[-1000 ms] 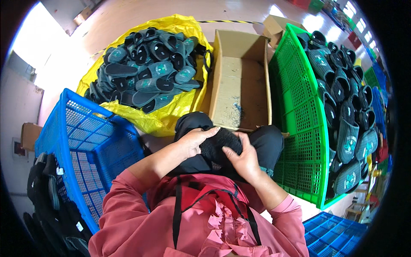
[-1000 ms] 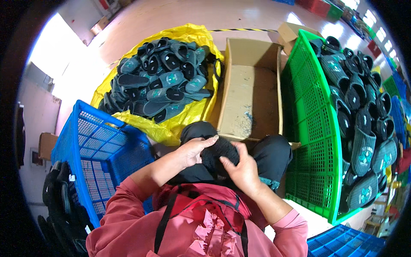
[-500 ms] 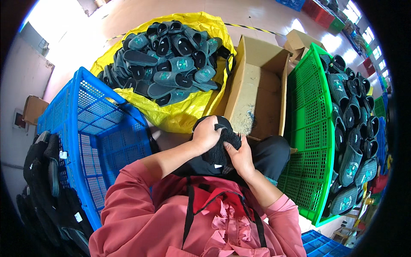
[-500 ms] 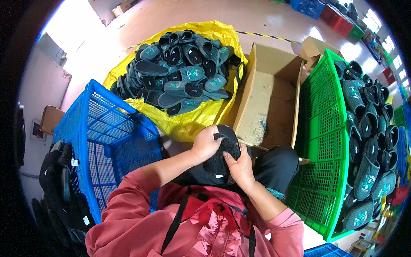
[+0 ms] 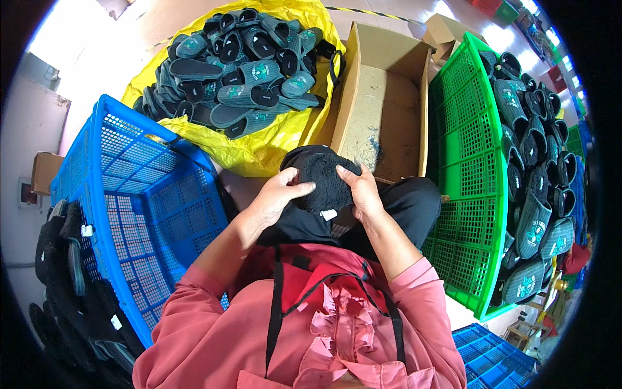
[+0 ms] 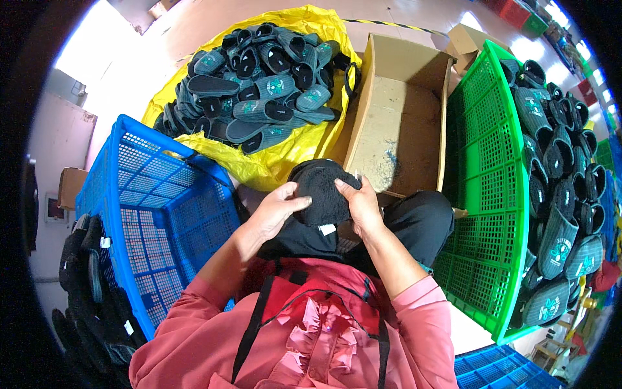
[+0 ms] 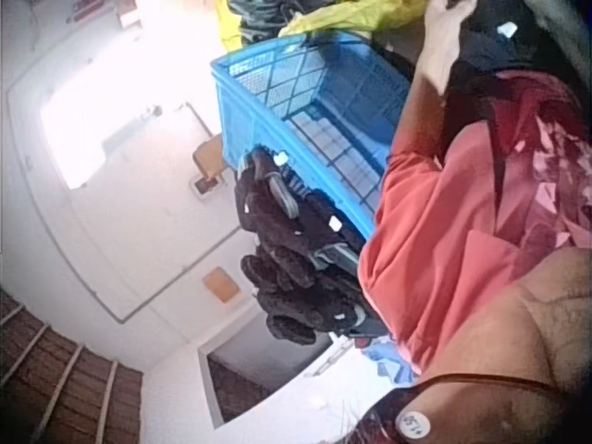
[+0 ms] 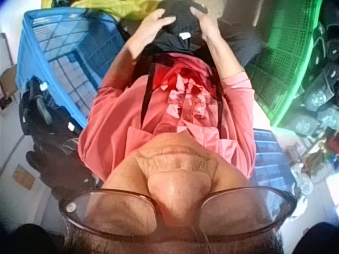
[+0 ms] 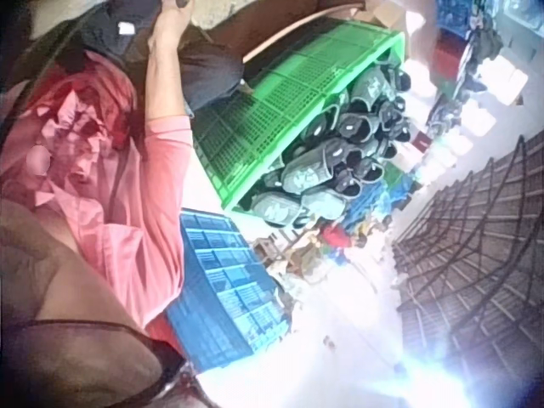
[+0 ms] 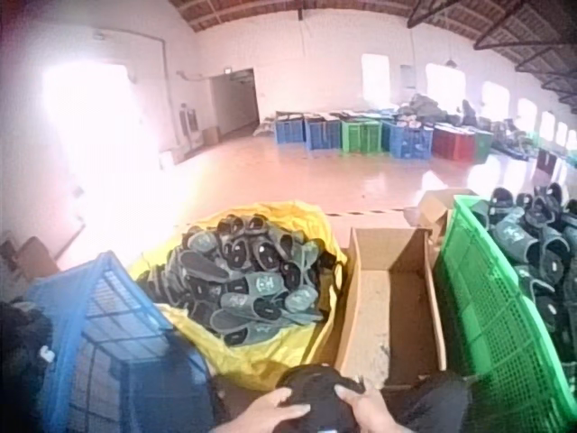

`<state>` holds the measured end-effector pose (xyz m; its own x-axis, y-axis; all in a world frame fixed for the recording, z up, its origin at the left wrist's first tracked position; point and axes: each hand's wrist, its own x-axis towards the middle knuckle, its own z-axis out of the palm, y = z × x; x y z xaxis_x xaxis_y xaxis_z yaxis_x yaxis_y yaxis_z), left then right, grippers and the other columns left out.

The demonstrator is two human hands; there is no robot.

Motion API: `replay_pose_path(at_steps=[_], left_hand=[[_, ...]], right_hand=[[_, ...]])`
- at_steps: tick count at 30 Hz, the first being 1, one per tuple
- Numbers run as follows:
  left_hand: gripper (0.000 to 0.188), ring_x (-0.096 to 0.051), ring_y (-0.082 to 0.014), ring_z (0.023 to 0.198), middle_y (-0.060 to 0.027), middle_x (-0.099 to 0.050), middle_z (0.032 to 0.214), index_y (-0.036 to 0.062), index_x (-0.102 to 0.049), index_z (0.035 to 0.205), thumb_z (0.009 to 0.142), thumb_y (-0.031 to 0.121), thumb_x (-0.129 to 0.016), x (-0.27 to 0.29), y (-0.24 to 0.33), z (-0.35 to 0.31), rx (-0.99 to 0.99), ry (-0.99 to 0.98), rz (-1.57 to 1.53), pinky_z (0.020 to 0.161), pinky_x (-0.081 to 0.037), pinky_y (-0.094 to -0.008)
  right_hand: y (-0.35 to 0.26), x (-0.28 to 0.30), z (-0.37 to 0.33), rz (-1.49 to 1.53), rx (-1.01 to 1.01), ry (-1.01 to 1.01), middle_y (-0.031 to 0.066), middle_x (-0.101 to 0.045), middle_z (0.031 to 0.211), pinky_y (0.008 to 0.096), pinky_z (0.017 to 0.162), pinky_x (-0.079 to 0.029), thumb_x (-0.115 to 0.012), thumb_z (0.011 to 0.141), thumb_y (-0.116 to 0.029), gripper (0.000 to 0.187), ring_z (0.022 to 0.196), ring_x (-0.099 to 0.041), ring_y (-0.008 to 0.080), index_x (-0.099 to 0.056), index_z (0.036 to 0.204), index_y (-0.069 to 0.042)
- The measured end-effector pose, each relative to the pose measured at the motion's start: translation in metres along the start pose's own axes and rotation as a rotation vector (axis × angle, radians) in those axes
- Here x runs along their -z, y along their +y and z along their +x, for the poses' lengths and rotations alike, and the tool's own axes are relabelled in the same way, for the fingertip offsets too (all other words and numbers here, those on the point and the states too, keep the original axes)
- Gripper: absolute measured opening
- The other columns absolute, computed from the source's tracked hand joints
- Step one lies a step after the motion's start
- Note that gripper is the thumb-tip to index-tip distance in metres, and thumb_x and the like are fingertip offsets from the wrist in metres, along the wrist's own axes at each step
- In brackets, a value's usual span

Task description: The person sits on the floor and repeatedly picks up dark-colored slippers from a blue crate. Using small shears, they trim loose threads and excess material from the slipper soles and edges, then place the finished slippers into a yellow bag.

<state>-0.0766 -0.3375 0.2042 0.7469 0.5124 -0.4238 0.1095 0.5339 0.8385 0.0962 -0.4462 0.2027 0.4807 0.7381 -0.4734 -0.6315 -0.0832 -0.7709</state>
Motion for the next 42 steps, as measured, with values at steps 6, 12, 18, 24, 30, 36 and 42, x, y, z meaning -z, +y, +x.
replay_pose_path(at_steps=[6,12,18,24,30,36,42], left_hand=[[0.054,-0.060,-0.0176,0.107,-0.0101,-0.060,0.119,-0.0003,-0.049,0.122,0.078,0.004,-0.080,-0.005,-0.009,-0.019,-0.165,-0.048,0.138,0.095,-0.050,-0.0341],[0.065,-0.060,-0.0173,0.105,-0.0117,-0.061,0.117,-0.0021,-0.049,0.122,0.071,0.013,-0.087,-0.020,-0.010,-0.025,-0.175,0.125,0.485,0.094,-0.049,-0.0330],[0.062,-0.063,-0.0176,0.098,-0.0132,-0.066,0.105,-0.0024,-0.048,0.115,0.072,0.018,-0.087,-0.029,-0.024,-0.028,-0.281,0.293,0.764,0.090,-0.050,-0.0335],[0.053,-0.064,-0.0181,0.099,-0.0133,-0.065,0.105,-0.0033,-0.049,0.115,0.076,0.009,-0.083,-0.047,-0.027,-0.037,-0.344,0.344,0.598,0.090,-0.050,-0.0332],[0.046,-0.063,-0.0183,0.092,-0.0126,-0.065,0.099,-0.0036,-0.052,0.111,0.074,-0.002,-0.079,-0.050,-0.036,-0.038,-0.352,0.539,0.626,0.087,-0.050,-0.0313],[0.040,-0.064,-0.0305,0.091,-0.0171,-0.063,0.096,-0.0006,-0.055,0.104,0.071,0.000,-0.078,-0.052,-0.018,-0.030,-0.462,0.682,0.710,0.083,-0.050,-0.0375],[0.032,-0.061,-0.0398,0.083,-0.0194,-0.058,0.090,0.0018,-0.056,0.098,0.070,-0.004,-0.070,-0.059,0.001,-0.022,-0.721,0.739,1.228,0.074,-0.049,-0.0442]], right_hand=[[0.007,-0.002,0.000,0.016,0.062,-0.046,0.0091,-0.068,0.101,0.0324,0.082,-0.054,-0.067,0.090,-0.005,0.028,0.089,-0.065,0.0191,-0.057,0.116,-0.001],[0.007,0.006,0.006,0.028,0.000,-0.063,0.0092,-0.068,0.101,0.0325,0.081,-0.054,-0.068,0.089,-0.004,0.027,0.088,-0.066,0.0198,-0.058,0.115,-0.001],[0.012,0.011,0.007,0.047,0.023,-0.047,0.0076,-0.067,0.097,0.0323,0.080,-0.054,-0.070,0.087,-0.004,0.029,0.085,-0.065,0.0187,-0.058,0.114,-0.002],[0.013,0.008,0.003,0.069,0.015,-0.051,0.0069,-0.067,0.097,0.0316,0.079,-0.054,-0.069,0.087,-0.002,0.029,0.084,-0.064,0.0180,-0.059,0.113,-0.003],[0.024,-0.003,-0.009,0.043,0.168,0.018,0.0052,-0.067,0.097,0.0303,0.081,-0.053,-0.069,0.087,-0.001,0.027,0.086,-0.063,0.0159,-0.059,0.113,-0.003],[0.053,-0.022,-0.013,0.063,0.376,0.212,0.0048,-0.064,0.100,0.0290,0.083,-0.051,-0.066,0.091,-0.002,0.025,0.089,-0.060,0.0150,-0.055,0.114,-0.001],[0.060,-0.046,-0.009,0.044,0.455,0.430,0.0077,-0.063,0.099,0.0305,0.082,-0.050,-0.066,0.092,-0.008,0.025,0.088,-0.060,0.0168,-0.052,0.112,-0.001]])
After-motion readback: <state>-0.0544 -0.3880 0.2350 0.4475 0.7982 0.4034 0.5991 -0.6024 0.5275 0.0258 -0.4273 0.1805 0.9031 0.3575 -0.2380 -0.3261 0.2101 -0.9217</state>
